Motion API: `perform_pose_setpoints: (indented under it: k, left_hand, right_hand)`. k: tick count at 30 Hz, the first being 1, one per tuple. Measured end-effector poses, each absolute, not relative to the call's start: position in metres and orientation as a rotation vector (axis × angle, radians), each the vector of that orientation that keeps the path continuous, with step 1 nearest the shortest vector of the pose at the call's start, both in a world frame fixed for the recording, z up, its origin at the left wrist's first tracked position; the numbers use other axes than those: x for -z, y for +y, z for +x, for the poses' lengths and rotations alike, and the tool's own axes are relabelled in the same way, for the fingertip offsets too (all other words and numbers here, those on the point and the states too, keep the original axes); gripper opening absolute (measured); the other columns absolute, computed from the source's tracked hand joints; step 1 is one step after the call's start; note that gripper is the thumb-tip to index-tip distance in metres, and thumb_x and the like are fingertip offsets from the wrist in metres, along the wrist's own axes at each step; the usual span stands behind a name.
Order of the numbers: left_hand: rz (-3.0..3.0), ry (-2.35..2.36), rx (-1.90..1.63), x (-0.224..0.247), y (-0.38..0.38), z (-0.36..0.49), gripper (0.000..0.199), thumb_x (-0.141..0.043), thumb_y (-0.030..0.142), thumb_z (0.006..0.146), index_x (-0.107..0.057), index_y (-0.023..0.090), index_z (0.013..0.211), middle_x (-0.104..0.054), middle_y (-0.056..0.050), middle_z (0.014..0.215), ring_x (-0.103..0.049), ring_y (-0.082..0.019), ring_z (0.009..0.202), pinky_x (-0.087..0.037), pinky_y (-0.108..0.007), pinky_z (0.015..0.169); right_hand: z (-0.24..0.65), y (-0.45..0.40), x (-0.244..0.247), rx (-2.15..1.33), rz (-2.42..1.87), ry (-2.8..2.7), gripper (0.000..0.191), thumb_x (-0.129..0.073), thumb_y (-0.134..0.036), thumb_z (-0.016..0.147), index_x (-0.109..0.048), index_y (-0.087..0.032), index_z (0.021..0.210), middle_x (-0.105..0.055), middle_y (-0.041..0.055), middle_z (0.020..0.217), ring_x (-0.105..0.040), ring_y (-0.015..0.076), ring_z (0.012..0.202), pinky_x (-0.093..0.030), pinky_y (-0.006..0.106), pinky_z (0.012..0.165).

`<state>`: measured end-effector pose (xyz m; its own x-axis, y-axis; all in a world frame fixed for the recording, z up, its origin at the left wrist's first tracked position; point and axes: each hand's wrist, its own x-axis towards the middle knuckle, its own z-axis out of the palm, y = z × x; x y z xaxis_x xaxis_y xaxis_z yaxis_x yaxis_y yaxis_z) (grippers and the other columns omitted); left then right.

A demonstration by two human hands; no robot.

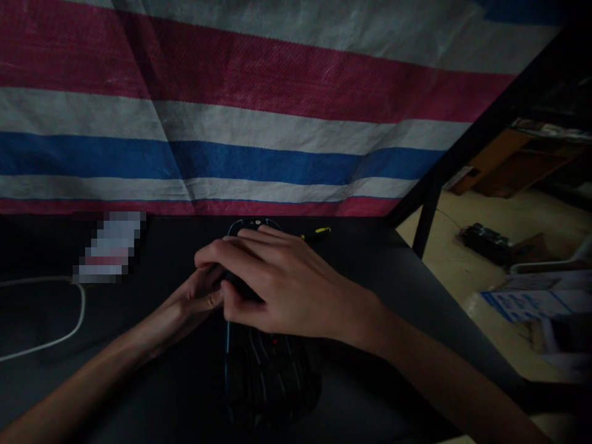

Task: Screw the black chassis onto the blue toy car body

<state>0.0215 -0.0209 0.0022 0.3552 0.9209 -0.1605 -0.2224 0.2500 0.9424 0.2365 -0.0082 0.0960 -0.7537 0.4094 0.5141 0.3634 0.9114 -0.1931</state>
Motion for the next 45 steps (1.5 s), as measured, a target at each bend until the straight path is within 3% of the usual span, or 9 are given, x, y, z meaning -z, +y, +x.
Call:
perform_pose_setpoints:
  k: [5, 12, 17, 23, 26, 31, 35, 39, 45]
  left_hand:
    - [0.987, 0.883, -0.908, 0.010, -0.020, 0.014, 0.061, -0.081, 0.029, 0.082, -0.060, 0.027, 0.140, -0.069, -0.011, 0.137, -0.050, -0.043, 0.141, -0.040, -0.056, 0.117]
    - [0.975, 0.847, -0.908, 0.007, -0.020, 0.015, 0.064, -0.079, 0.027, 0.084, -0.056, 0.027, 0.143, -0.060, -0.013, 0.150, -0.034, -0.042, 0.152, -0.033, -0.055, 0.122]
    - [1.014, 0.807, -0.890, -0.003, -0.020, 0.020, 0.064, -0.078, 0.028, 0.085, -0.056, 0.029, 0.144, -0.059, -0.010, 0.152, -0.037, -0.040, 0.150, -0.031, -0.053, 0.124]
    - [1.005, 0.809, -0.890, -0.005, -0.020, 0.022, 0.069, -0.079, 0.026, 0.083, -0.052, 0.034, 0.147, -0.055, -0.007, 0.156, -0.036, -0.040, 0.151, -0.037, -0.051, 0.121]
    - [1.021, 0.828, -0.880, -0.002, -0.021, 0.020, 0.061, -0.078, 0.029, 0.084, -0.058, 0.028, 0.141, -0.058, -0.009, 0.153, -0.040, -0.041, 0.149, -0.035, -0.052, 0.122]
    - [1.015, 0.862, -0.882, 0.001, -0.021, 0.017, 0.082, -0.077, 0.030, 0.085, -0.038, 0.037, 0.157, -0.058, -0.006, 0.154, -0.039, -0.037, 0.150, -0.034, -0.053, 0.122]
    - [1.055, 0.871, -0.927, -0.003, -0.021, 0.019, 0.069, -0.080, 0.036, 0.083, -0.054, 0.033, 0.146, -0.067, -0.007, 0.142, -0.038, -0.040, 0.150, -0.039, -0.050, 0.120]
    - [1.051, 0.857, -0.923, -0.004, -0.022, 0.020, 0.050, -0.082, 0.033, 0.081, -0.068, 0.030, 0.129, -0.071, -0.008, 0.136, -0.044, -0.041, 0.146, -0.043, -0.048, 0.117]
    - [0.999, 0.774, -0.911, 0.003, -0.018, 0.019, 0.063, -0.077, 0.027, 0.086, -0.055, 0.029, 0.145, -0.054, -0.008, 0.157, -0.037, -0.039, 0.151, -0.033, -0.052, 0.123]
  right_hand:
    - [0.236, -0.007, -0.094, -0.092, -0.642, -2.504, 0.026, -0.043, -0.034, 0.108, -0.061, -0.019, 0.119, -0.073, 0.0006, 0.094, -0.066, 0.0155, 0.087, -0.047, 0.030, 0.083]
    - [0.241, 0.001, -0.099, -0.229, -0.493, -2.499, 0.028, -0.049, -0.019, 0.102, -0.056, -0.019, 0.129, -0.070, 0.0031, 0.121, -0.062, 0.0142, 0.109, -0.045, 0.029, 0.102]
    - [0.241, -0.001, -0.093, -0.105, -0.606, -2.498, 0.022, -0.046, -0.031, 0.106, -0.061, -0.020, 0.118, -0.072, 0.0002, 0.092, -0.065, 0.0139, 0.084, -0.046, 0.029, 0.086]
    - [0.239, -0.004, -0.094, -0.072, -0.580, -2.467, 0.021, -0.051, -0.024, 0.100, -0.058, -0.017, 0.119, -0.072, 0.0061, 0.111, -0.064, 0.0187, 0.104, -0.045, 0.034, 0.097]
    - [0.235, -0.003, -0.088, -0.112, -0.608, -2.453, 0.019, -0.047, -0.025, 0.104, -0.061, -0.021, 0.117, -0.075, 0.0000, 0.097, -0.068, 0.0134, 0.088, -0.047, 0.027, 0.084]
    - [0.229, -0.012, -0.083, -0.143, -0.732, -2.369, 0.026, -0.042, -0.031, 0.107, -0.066, -0.023, 0.112, -0.077, -0.0023, 0.091, -0.069, 0.0118, 0.076, -0.048, 0.027, 0.077]
    - [0.230, -0.023, -0.093, -0.143, -0.756, -2.374, 0.027, -0.051, -0.036, 0.098, -0.065, -0.017, 0.111, -0.075, 0.0030, 0.097, -0.069, 0.0185, 0.089, -0.048, 0.033, 0.089]
    - [0.231, -0.025, -0.097, -0.100, -0.656, -2.411, 0.020, -0.053, -0.023, 0.096, -0.062, -0.018, 0.114, -0.074, 0.0035, 0.106, -0.066, 0.0180, 0.100, -0.046, 0.031, 0.095]
    - [0.223, -0.016, -0.080, -0.023, -0.944, -2.276, 0.020, -0.045, -0.029, 0.105, -0.063, -0.026, 0.114, -0.074, -0.0050, 0.077, -0.067, 0.0121, 0.067, -0.042, 0.027, 0.067]
